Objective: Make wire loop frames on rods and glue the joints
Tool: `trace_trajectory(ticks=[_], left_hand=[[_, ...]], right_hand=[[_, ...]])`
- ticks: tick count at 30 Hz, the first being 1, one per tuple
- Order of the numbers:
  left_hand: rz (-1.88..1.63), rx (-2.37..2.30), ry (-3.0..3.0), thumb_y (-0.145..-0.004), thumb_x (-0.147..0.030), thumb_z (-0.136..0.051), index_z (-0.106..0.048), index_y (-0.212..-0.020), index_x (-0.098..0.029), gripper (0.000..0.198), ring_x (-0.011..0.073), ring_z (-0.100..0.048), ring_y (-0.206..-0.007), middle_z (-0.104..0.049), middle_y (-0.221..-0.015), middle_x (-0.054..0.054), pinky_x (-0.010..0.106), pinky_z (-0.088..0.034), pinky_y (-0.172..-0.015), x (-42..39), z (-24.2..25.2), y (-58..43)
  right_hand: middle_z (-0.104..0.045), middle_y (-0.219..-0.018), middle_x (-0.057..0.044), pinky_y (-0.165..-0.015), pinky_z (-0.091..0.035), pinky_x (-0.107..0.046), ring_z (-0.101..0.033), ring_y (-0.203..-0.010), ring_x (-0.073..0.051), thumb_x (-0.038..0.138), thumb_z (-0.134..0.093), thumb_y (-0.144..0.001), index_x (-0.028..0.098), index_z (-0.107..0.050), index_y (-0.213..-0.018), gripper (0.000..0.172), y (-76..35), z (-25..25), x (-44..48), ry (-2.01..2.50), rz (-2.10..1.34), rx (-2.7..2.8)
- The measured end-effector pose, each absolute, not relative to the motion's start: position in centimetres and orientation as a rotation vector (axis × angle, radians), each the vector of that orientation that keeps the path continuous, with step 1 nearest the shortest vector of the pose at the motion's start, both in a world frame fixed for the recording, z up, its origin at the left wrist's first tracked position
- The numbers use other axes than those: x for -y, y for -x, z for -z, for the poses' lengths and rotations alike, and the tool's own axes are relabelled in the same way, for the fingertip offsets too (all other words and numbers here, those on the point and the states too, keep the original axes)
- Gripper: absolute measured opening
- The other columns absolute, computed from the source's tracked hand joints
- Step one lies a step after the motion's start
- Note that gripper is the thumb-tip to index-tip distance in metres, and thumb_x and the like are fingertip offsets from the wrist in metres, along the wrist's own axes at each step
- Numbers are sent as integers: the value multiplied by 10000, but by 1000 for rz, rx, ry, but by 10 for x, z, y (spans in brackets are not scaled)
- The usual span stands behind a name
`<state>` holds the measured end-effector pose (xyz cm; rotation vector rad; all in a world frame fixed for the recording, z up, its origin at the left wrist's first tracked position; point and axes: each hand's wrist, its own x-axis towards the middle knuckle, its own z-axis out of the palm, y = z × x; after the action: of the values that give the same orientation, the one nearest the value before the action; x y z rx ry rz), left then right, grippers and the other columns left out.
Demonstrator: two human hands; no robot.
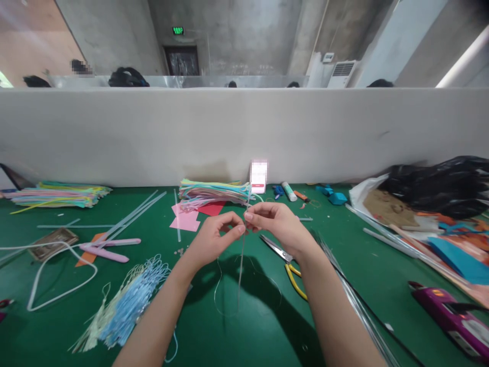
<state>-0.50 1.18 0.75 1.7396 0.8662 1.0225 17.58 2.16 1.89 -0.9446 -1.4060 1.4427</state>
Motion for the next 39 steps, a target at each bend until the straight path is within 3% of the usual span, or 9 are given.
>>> trace_trajectory(ticks=[16, 26, 31, 35, 39], left_hand=[[-914, -704, -1620, -847, -350, -602, -593, -754, -198, 179, 150, -577, -657, -627, -717, 21, 262, -436, -605, -15, 5, 6], [-830, -731, -1651, -884, -358, -520, -485, -773, -205, 192, 108, -476, -551, -597, -702, -4, 249, -384, -545, -13, 3, 2], [-741, -772, -1695, -884, -240, -492, -436, -862, -216, 65, 131, -585, -653, -619, -713, -16, 247, -416, -597, -9, 1, -3], [-675, -792, -1695, -835, -157, -481, -394, -919, -223, 139, 144, -651, -651, -646, -744, -19, 253, -459, -592, -10, 4, -4], [-647, -848, -1738, -775, -117, -532, -453, -854, -208, 145, 137, -642, -637, -659, -757, -14, 262, -461, -615, -13, 9, -2]], right_hand=[[-646, -637, -7, -602, -463, -276, -605, -617, -136, 435, -711, -746, 196, -645, -714, 250, -179, -24, -16, 980, -1454, 1606], [-614, -645, 7, -656, -474, -292, -585, -632, -133, 443, -712, -738, 191, -626, -693, 269, -184, -24, -15, 1029, -1428, 1619], [-606, -674, 3, -661, -474, -291, -576, -645, -130, 431, -656, -783, 184, -598, -695, 268, -186, -22, -18, 1101, -1293, 1629], [-582, -682, 13, -632, -501, -290, -579, -640, -134, 418, -644, -785, 192, -576, -703, 250, -183, -22, -18, 1114, -1145, 1662], [-563, -697, 15, -595, -554, -315, -644, -659, -171, 462, -657, -767, 202, -553, -750, 280, -182, -21, -20, 1124, -1110, 1525]])
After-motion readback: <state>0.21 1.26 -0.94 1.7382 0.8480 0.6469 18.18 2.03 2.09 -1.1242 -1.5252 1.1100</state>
